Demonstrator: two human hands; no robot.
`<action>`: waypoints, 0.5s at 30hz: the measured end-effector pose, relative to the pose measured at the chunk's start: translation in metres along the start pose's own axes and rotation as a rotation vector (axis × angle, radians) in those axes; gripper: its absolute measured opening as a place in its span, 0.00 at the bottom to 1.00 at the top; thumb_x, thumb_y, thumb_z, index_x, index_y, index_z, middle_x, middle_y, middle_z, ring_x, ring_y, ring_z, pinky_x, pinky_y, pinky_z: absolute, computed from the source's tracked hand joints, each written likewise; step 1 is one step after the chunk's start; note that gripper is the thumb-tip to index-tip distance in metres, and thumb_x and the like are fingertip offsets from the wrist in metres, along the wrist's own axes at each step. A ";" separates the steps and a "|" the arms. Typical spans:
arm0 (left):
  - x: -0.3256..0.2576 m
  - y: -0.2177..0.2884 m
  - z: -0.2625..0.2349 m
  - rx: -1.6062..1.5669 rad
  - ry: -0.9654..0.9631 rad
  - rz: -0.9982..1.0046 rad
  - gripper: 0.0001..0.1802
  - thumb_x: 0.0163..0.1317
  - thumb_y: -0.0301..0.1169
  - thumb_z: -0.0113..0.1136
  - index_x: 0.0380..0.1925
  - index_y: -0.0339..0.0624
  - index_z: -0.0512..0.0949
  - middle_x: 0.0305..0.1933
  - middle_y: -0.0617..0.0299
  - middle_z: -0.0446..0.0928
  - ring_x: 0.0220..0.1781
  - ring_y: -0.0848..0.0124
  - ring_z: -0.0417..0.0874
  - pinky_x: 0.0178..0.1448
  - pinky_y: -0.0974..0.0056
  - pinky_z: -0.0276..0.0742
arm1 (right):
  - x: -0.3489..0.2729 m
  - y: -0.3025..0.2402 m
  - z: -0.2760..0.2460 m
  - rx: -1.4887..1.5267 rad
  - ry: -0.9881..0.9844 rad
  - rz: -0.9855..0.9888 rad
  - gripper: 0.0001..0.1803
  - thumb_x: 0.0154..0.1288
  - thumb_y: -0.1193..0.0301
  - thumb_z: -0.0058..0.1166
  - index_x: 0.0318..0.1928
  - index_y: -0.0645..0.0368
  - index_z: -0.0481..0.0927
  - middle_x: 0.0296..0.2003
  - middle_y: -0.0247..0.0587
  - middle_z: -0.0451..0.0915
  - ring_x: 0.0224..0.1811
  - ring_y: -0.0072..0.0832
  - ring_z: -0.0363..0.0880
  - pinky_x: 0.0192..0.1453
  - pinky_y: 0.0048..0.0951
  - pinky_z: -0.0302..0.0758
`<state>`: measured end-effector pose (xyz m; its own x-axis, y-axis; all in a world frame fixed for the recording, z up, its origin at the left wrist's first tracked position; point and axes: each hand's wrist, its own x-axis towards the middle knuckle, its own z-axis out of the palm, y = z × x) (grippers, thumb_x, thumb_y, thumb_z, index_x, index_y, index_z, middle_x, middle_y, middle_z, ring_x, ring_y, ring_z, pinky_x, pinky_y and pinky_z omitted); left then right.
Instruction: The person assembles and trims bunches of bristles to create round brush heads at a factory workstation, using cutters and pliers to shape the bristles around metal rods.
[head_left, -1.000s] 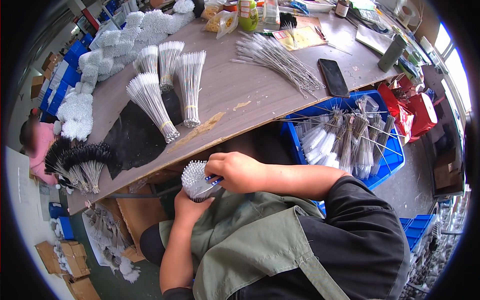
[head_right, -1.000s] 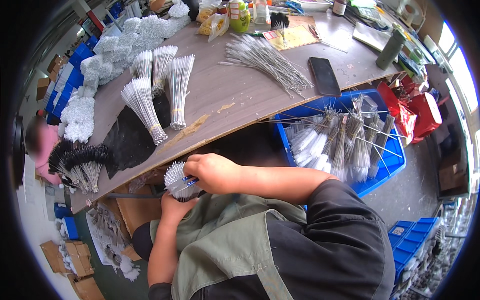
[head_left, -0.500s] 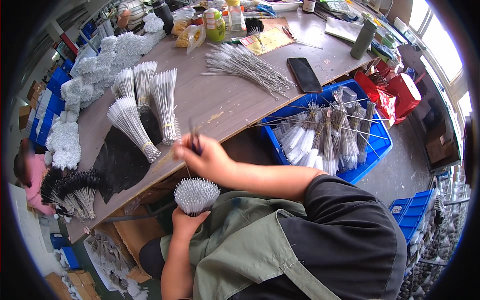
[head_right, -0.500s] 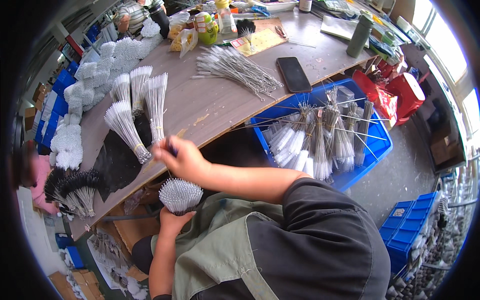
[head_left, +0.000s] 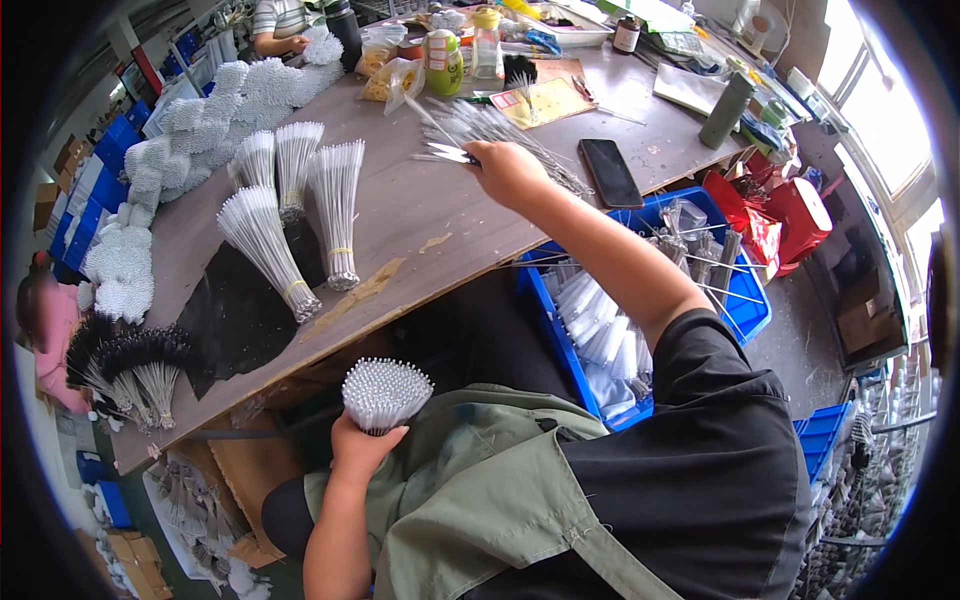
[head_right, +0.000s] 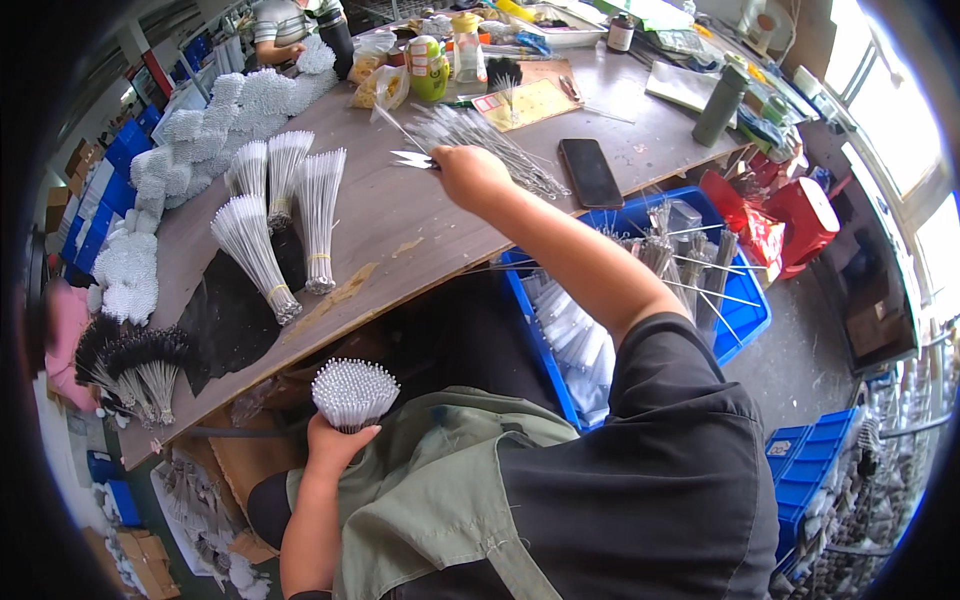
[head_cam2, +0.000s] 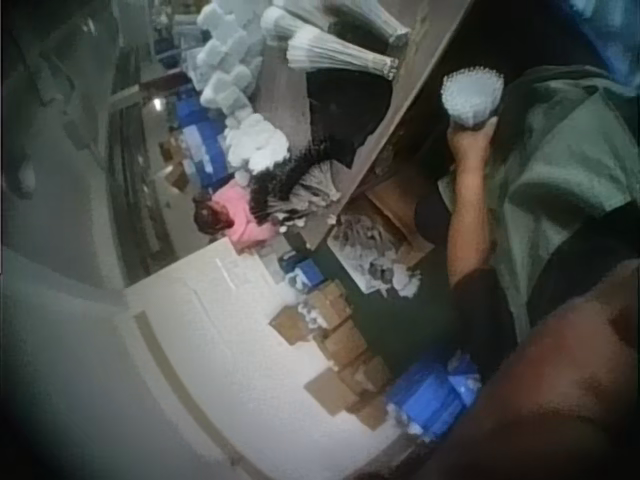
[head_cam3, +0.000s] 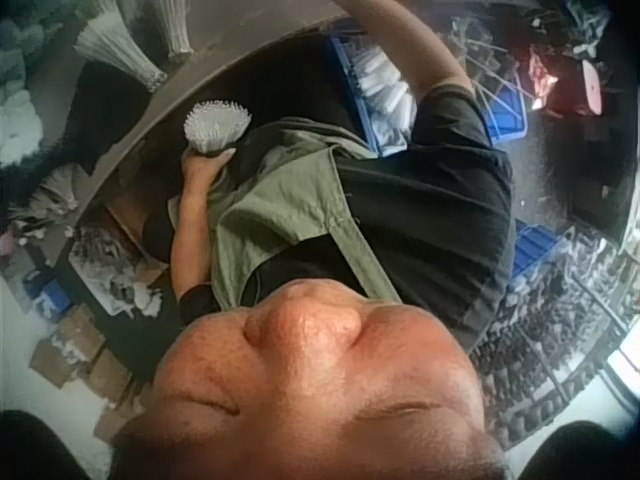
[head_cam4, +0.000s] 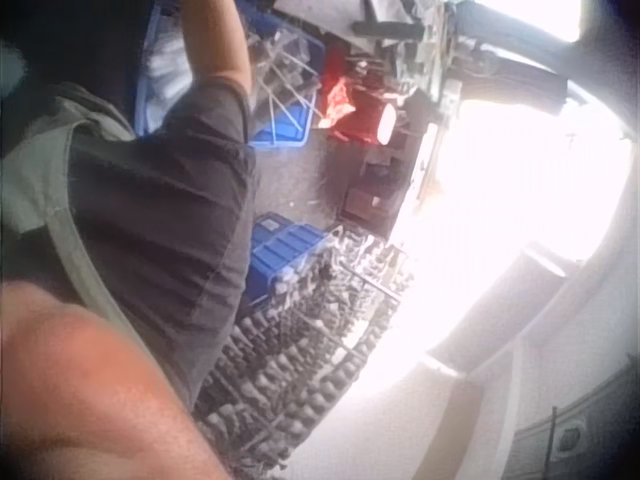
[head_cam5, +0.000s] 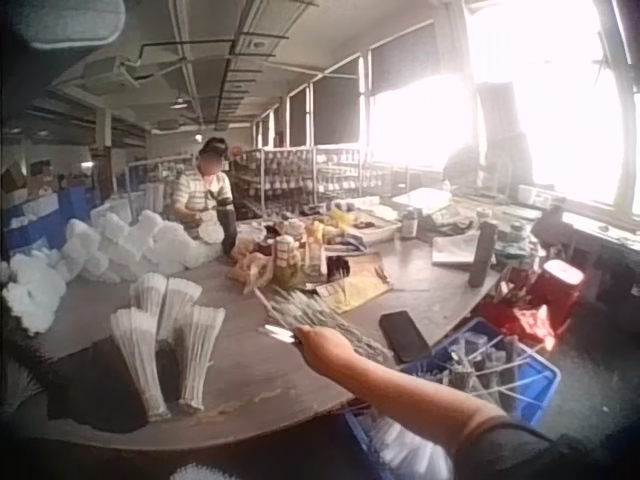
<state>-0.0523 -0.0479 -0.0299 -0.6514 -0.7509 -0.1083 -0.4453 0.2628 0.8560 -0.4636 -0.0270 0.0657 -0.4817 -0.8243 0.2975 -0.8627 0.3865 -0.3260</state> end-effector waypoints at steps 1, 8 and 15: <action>-0.001 0.003 0.000 0.002 0.000 -0.007 0.29 0.35 0.30 0.76 0.41 0.34 0.78 0.42 0.55 0.82 0.45 0.66 0.83 0.51 0.63 0.76 | 0.006 0.017 0.005 -0.050 0.016 0.003 0.16 0.66 0.62 0.48 0.50 0.54 0.78 0.36 0.51 0.81 0.41 0.48 0.80 0.46 0.45 0.74; -0.007 0.001 -0.006 -0.086 0.040 -0.003 0.28 0.35 0.25 0.75 0.41 0.34 0.78 0.43 0.58 0.81 0.46 0.69 0.81 0.54 0.64 0.74 | 0.002 0.111 -0.047 -0.227 0.003 0.636 0.29 0.57 0.54 0.63 0.52 0.57 0.71 0.49 0.50 0.78 0.54 0.40 0.76 0.55 0.37 0.74; -0.003 -0.001 -0.006 -0.086 0.033 0.012 0.27 0.35 0.24 0.75 0.41 0.34 0.78 0.43 0.58 0.81 0.45 0.70 0.81 0.54 0.64 0.74 | -0.022 0.147 -0.046 -0.263 -0.090 0.791 0.46 0.43 0.48 0.71 0.58 0.61 0.66 0.52 0.51 0.76 0.58 0.41 0.73 0.59 0.35 0.73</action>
<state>-0.0465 -0.0498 -0.0270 -0.6353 -0.7679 -0.0820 -0.3818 0.2201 0.8976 -0.5868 0.0671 0.0528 -0.9556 -0.2947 -0.0073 -0.2883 0.9394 -0.1856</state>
